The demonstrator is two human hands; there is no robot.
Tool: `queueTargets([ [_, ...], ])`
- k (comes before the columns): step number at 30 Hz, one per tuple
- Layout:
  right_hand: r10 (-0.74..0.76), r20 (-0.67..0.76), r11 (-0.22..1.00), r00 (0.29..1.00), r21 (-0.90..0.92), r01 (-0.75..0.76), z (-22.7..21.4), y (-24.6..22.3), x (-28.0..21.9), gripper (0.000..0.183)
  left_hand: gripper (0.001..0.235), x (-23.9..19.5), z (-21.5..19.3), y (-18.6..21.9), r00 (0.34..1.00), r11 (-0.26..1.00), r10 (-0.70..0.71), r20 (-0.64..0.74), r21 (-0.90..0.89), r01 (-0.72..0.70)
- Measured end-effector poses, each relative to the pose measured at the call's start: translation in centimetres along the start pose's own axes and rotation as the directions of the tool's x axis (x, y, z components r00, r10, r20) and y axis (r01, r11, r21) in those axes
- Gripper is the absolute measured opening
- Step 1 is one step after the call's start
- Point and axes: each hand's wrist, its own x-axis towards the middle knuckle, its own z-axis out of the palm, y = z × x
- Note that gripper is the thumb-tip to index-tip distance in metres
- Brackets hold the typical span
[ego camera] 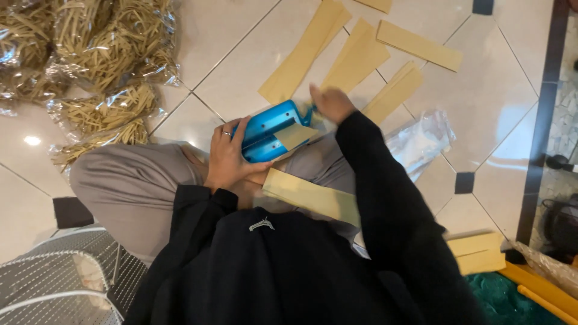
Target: The person sits on the floor and uses a blue manual shredder to shred flat wooden strips into thin shavings. They collect the shavings in a clear plastic bag, pack them down, and then continue shredding more strips.
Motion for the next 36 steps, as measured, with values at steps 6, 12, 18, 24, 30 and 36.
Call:
queueTargets([
  [6,0.186,-0.103,0.981,0.977,0.081,-0.178,5.9,-1.2,5.4,0.096,0.118,-0.1,-0.1,0.3,1.0,1.0,-0.007,-0.013,-0.022,0.007],
  [12,-0.002,0.255,0.975,0.967,-0.215,0.059,6.7,4.1,-2.6,0.079,0.118,0.1,-0.9,0.9,0.999,1.0,-0.012,0.042,0.003,0.012],
  [18,-0.03,0.143,0.999,0.989,0.025,0.027,-3.7,-2.0,-2.5,0.09,0.122,0.2,-0.7,0.6,0.998,1.0,-0.005,0.055,0.018,0.004],
  [24,0.159,-0.096,0.976,0.983,0.163,-0.142,11.6,5.0,12.2,0.101,0.118,0.2,-1.5,1.6,0.986,0.994,-0.103,0.129,-0.02,0.106],
  [30,-0.063,0.209,0.981,0.976,-0.168,0.099,9.8,7.3,0.3,0.081,0.122,0.4,-0.9,1.1,0.983,0.994,-0.106,0.15,-0.024,0.111],
  [36,-0.426,0.34,0.895,0.839,0.021,0.446,-5.6,0.5,-6.5,0.034,0.125,0.3,-0.2,1.2,0.993,0.993,-0.093,0.066,-0.062,0.097],
])
